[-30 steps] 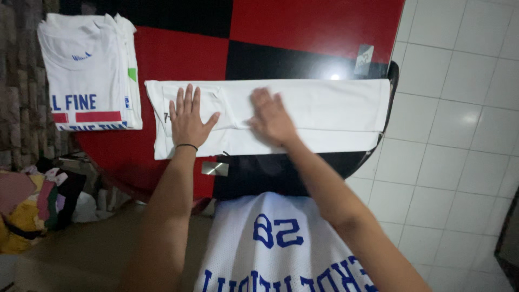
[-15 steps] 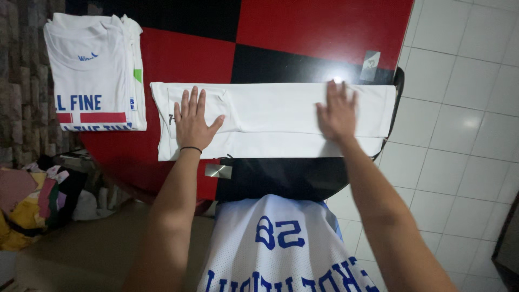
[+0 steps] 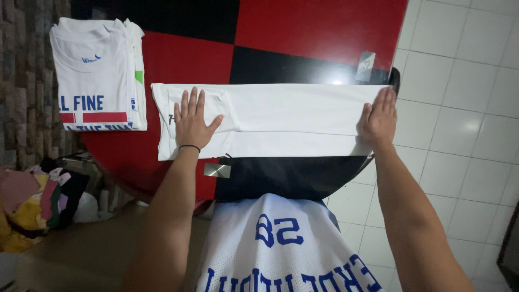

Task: The person folds a white pair of shorts and then a white t-shirt on a red and black checkered table. They smooth the fabric, fold each item in half multiple times, and place the finished shorts on a stack of folded shirts. The person then unfolds and refolds the t-shirt to adjust the creases.

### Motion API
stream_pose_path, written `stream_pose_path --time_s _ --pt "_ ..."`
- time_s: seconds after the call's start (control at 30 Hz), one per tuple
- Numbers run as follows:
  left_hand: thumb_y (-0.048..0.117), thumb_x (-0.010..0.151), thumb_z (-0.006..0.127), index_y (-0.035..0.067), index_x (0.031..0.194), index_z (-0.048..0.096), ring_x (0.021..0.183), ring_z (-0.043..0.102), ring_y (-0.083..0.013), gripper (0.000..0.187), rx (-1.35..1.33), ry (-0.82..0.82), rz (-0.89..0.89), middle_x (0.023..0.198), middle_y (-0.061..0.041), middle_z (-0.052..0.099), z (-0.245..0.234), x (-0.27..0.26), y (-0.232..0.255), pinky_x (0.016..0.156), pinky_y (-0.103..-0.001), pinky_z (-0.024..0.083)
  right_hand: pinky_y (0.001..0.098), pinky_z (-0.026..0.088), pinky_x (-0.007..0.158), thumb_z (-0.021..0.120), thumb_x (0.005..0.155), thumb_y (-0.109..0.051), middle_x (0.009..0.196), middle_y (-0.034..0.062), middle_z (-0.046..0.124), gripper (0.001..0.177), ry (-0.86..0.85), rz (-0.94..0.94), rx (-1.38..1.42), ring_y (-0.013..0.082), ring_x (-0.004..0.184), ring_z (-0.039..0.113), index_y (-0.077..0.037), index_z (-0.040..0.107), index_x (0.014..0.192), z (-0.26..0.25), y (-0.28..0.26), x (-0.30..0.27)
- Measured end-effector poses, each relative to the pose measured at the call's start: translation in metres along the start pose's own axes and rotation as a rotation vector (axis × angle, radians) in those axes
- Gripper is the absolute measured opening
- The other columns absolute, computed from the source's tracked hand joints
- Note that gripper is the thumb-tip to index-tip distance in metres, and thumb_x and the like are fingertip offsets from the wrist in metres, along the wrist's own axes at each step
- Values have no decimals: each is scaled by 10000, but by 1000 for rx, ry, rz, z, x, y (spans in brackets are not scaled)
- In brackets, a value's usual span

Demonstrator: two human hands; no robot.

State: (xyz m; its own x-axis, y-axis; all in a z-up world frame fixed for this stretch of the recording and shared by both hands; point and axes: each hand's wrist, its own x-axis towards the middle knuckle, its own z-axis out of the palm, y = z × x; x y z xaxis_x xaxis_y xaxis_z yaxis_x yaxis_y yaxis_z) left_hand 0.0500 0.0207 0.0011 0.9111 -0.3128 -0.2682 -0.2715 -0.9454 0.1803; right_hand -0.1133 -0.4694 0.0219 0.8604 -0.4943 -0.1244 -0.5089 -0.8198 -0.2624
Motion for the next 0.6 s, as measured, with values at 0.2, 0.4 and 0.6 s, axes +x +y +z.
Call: stream_pose_path --time_s 0.2,0.4,0.6 --pt "754 957 372 135 1640 172 1560 5 -258 943 69 51 45 1720 -90 105 -7 -5 5 1244 -541 40 497 536 936 680 1023 -409 1138 289 696 562 78 312 287 428 1049 683 57 587 1323 15 42 -18" --pt "578 979 487 79 1657 211 1595 136 -284 887 -58 54 122 1721 -116 196 6 -52 63 1315 -479 102 446 568 776 753 959 -437 992 245 722 535 -22 459 448 336 897 715 83 698 1070 23 70 -28" --pt "497 958 573 65 1607 253 1569 170 -262 843 -89 15 371 1695 -88 226 21 -92 108 1268 -527 115 438 582 761 776 937 -367 1007 227 715 532 -117 428 478 316 882 713 109 673 1150 2 79 -38"
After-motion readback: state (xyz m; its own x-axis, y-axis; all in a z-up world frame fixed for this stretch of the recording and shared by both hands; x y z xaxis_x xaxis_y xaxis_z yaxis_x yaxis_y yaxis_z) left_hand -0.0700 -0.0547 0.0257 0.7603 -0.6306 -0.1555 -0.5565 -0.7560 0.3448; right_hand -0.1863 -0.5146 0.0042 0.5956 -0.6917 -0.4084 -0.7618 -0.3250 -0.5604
